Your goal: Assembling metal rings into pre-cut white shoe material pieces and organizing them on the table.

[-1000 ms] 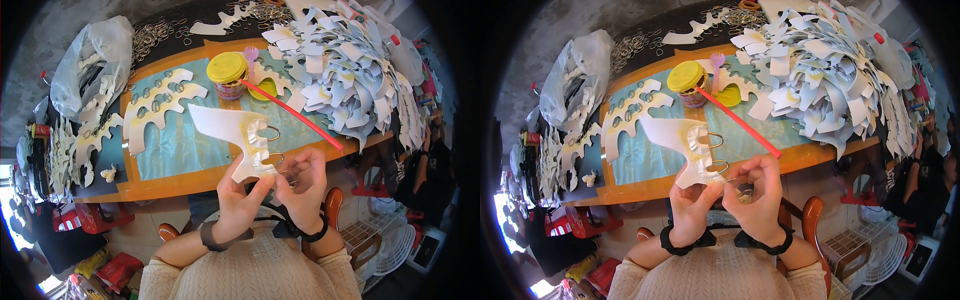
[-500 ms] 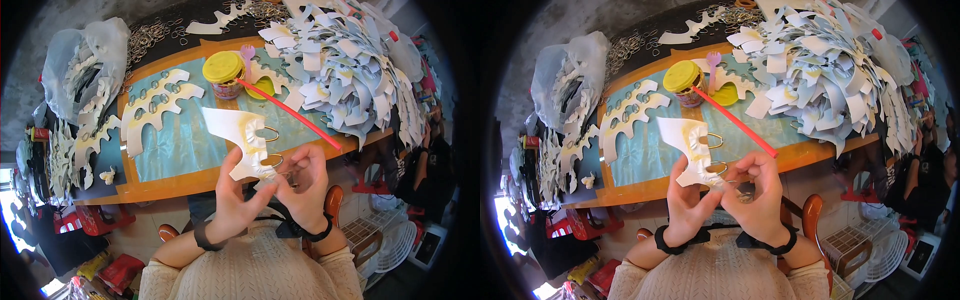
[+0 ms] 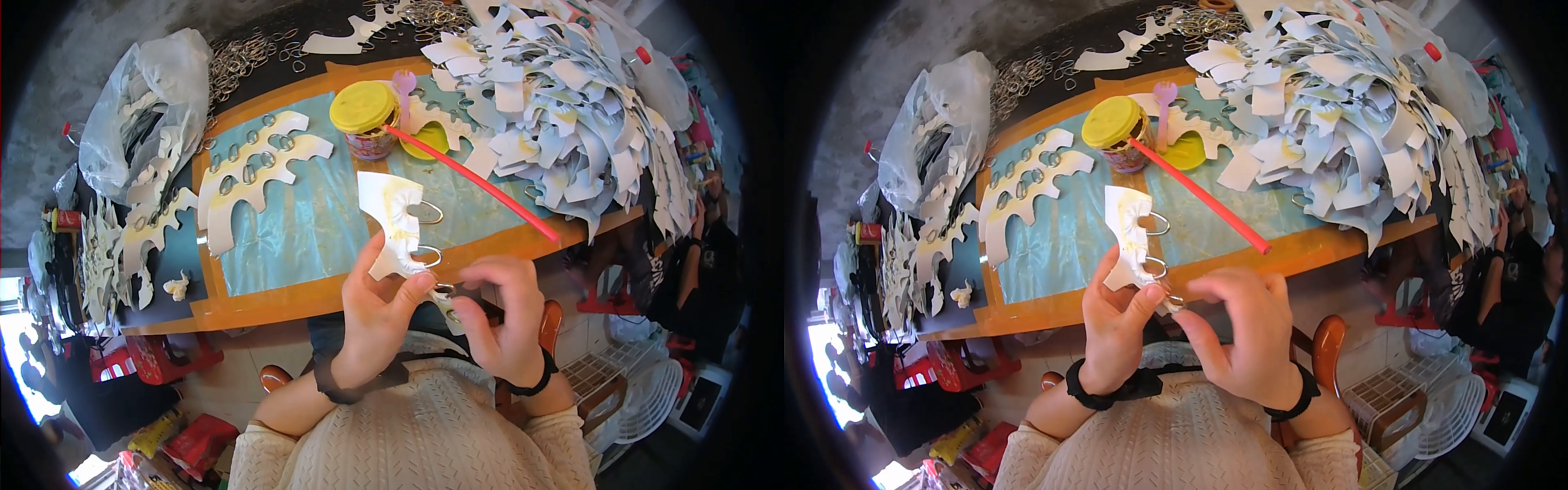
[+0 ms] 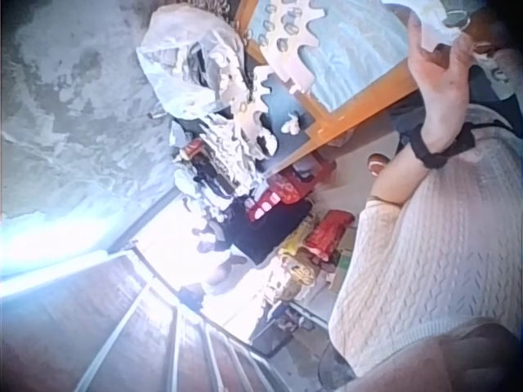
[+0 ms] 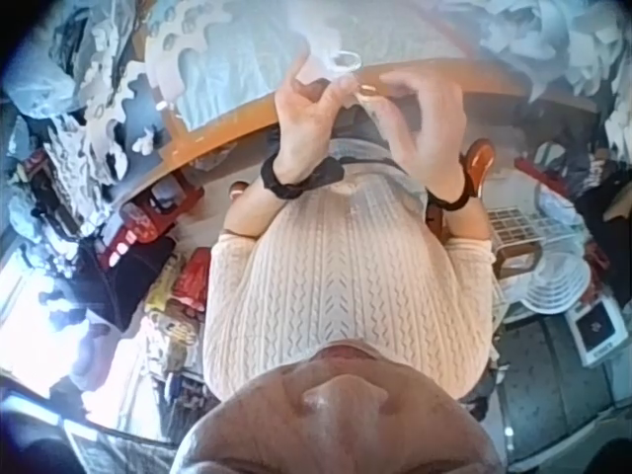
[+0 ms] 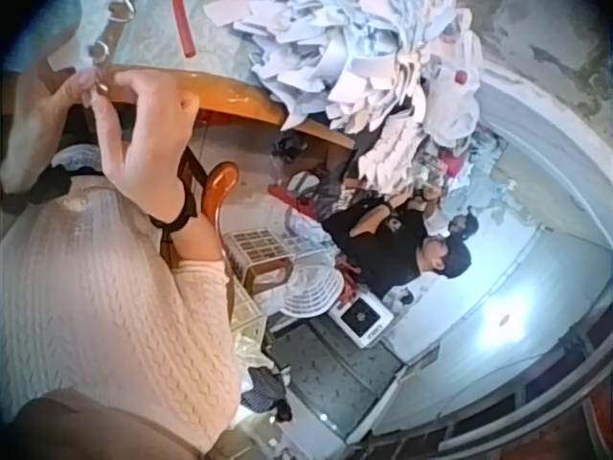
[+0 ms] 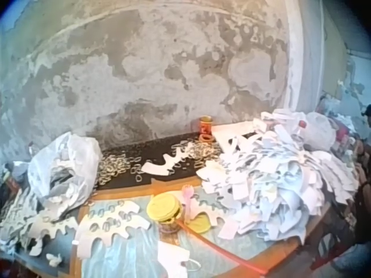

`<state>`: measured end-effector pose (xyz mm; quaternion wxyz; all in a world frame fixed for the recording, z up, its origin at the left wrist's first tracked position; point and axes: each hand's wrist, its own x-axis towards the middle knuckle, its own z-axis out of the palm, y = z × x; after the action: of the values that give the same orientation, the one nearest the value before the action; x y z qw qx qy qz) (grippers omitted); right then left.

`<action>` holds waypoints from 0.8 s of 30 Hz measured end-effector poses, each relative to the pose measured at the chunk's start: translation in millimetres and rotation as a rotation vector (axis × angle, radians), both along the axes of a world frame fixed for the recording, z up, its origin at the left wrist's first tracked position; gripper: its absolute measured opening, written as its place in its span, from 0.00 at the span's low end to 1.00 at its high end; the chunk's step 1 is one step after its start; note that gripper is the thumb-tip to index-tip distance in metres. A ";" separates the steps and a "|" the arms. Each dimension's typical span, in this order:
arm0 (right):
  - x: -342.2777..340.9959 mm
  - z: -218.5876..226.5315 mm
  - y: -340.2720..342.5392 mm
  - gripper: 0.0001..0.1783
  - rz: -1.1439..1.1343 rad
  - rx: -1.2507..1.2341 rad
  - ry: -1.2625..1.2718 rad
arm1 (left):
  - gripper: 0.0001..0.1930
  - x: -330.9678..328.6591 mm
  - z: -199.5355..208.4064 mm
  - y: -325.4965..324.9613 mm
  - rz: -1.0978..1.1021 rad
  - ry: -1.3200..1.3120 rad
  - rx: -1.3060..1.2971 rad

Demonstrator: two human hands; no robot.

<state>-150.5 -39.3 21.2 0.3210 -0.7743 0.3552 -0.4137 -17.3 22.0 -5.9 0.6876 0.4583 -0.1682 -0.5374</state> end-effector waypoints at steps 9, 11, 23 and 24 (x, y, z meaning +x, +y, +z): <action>-2.1 -20.3 2.4 0.06 0.112 0.401 -0.037 | 0.30 -1.8 2.6 -0.1 -0.027 0.060 0.085; -1.7 -20.6 -2.2 0.06 0.136 0.267 0.007 | 0.30 -0.7 -0.3 0.6 -0.004 0.000 0.059; -6.6 -17.2 -9.4 0.05 0.207 0.723 -0.176 | 0.26 9.1 5.2 -7.4 -0.136 0.210 0.098; -7.4 -17.0 -9.2 0.05 0.206 0.722 -0.177 | 0.26 8.6 4.9 -5.6 -0.137 0.209 0.097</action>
<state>-157.9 -48.5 4.2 0.6423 -0.6043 0.3693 -0.2930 -8.7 16.4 -1.0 0.6399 0.4201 -0.1004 -0.6356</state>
